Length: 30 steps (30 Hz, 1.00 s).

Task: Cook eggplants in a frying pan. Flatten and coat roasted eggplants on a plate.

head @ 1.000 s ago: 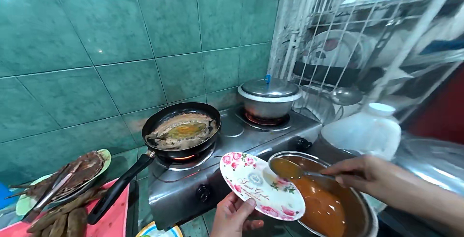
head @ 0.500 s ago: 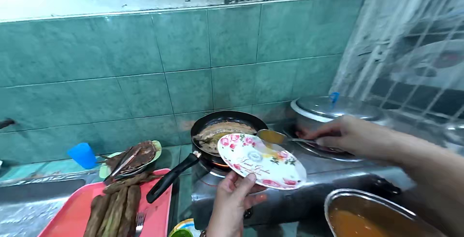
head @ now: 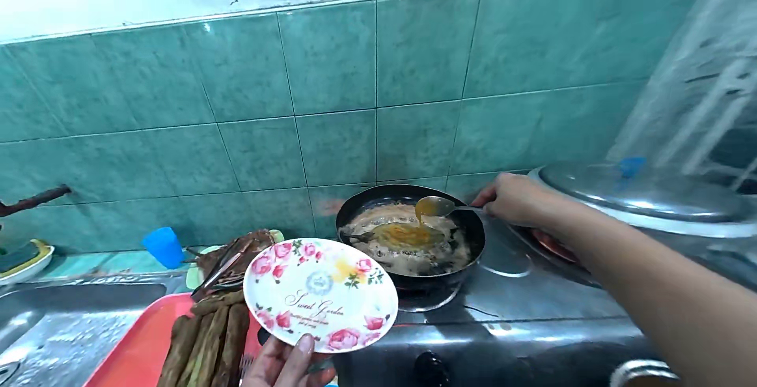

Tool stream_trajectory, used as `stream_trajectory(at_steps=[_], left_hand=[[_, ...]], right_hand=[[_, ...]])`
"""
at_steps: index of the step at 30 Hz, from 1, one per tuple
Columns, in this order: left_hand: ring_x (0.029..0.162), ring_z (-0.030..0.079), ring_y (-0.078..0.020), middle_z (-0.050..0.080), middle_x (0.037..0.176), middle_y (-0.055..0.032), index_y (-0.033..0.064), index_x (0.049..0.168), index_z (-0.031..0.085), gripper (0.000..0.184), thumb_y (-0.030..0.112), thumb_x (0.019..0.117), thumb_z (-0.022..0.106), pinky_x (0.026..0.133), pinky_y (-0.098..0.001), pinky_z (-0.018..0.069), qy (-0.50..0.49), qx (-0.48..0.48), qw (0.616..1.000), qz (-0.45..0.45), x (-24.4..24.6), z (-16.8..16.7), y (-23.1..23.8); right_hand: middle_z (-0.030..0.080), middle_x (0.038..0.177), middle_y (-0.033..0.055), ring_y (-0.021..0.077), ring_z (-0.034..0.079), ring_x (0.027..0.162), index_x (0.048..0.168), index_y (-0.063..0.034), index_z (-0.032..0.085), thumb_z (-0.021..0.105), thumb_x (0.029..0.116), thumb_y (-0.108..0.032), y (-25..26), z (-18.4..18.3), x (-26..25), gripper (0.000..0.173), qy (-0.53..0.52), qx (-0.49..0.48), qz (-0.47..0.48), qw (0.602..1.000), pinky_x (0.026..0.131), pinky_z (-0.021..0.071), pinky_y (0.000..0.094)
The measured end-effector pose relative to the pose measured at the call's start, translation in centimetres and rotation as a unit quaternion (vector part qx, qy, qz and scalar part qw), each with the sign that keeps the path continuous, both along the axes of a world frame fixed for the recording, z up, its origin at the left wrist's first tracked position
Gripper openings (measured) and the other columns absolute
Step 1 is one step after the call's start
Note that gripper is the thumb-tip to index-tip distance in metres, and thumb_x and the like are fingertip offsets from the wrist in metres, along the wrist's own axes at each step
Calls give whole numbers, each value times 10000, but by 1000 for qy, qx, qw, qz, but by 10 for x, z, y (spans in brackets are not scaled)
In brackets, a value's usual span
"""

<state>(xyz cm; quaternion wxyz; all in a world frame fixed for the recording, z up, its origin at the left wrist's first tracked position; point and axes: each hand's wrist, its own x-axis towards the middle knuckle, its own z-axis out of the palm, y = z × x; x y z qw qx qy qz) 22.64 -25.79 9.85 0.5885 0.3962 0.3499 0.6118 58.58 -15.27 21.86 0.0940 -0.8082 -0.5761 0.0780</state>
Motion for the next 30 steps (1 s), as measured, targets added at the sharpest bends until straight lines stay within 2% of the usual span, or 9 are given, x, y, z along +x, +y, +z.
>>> stream_trajectory(at_steps=[4,9,14,17,20,22,25,28,30], left_hand=[[819,768,-145,776,943,-60,27,1155,571,192,-17,1055,413,749,-303,650,-12,-3,1000,-1,-6,-7,1],[809,766,-149,773,936,-75,16,1151,571,181,-12,1057,418,747,-308,649,-25,-12,1000,-13,-6,-10,0],[836,770,-159,774,961,-82,11,1172,562,189,-21,1053,419,751,-311,649,-15,-14,999,-41,2,-13,-6],[824,766,-143,775,958,-59,12,1175,560,203,-31,1046,410,746,-306,648,-9,-16,997,-77,9,-12,-12],[814,767,-134,780,953,-47,25,1159,567,206,-42,1040,413,739,-297,649,-5,-17,992,-125,16,-13,-18],[826,769,-136,783,965,-46,33,1151,578,208,-44,1034,423,732,-301,651,5,-25,987,-158,22,-13,-23],[837,769,-141,784,978,-44,39,1143,590,216,-54,1023,436,741,-315,653,13,-28,975,-220,32,-15,-30],[834,765,-129,782,960,-30,41,1128,606,208,-62,1005,473,745,-312,650,32,-31,960,-278,47,-17,-38],[844,763,-136,781,968,-35,32,1135,622,195,-54,998,512,744,-324,651,42,-37,949,-310,58,-22,-42]], right_hand=[[722,1050,219,398,674,1028,1077,-47,779,639,984,-52,4,4,-1,168,-17,13,-8,1000,882,514,610],[726,1025,213,417,677,1018,1051,-80,793,658,965,-49,0,2,-9,163,-36,75,-11,996,858,525,630],[723,1034,218,424,678,1035,1078,-58,778,640,964,-40,-19,-20,-9,180,-20,119,5,993,872,533,637],[717,1075,239,433,670,1033,1143,-41,762,609,1007,-42,-66,-12,-1,205,22,145,-3,989,892,508,645],[736,1021,166,343,695,940,1143,-71,763,618,1013,-48,-132,-7,19,196,15,148,-23,989,847,535,597],[743,974,148,330,699,891,1106,-87,782,660,982,-32,-182,-15,37,183,-7,140,-54,989,814,541,604],[741,943,153,347,697,883,1067,-81,785,666,979,-43,-248,-38,55,153,-25,67,-132,989,808,537,610],[715,1065,251,439,671,1030,1139,-3,746,646,1001,-67,-283,-59,48,182,-1,-74,-228,971,912,501,632],[693,1140,284,476,652,1110,1165,-4,727,644,1002,-106,-293,-91,51,209,6,-128,-260,957,940,502,656]])
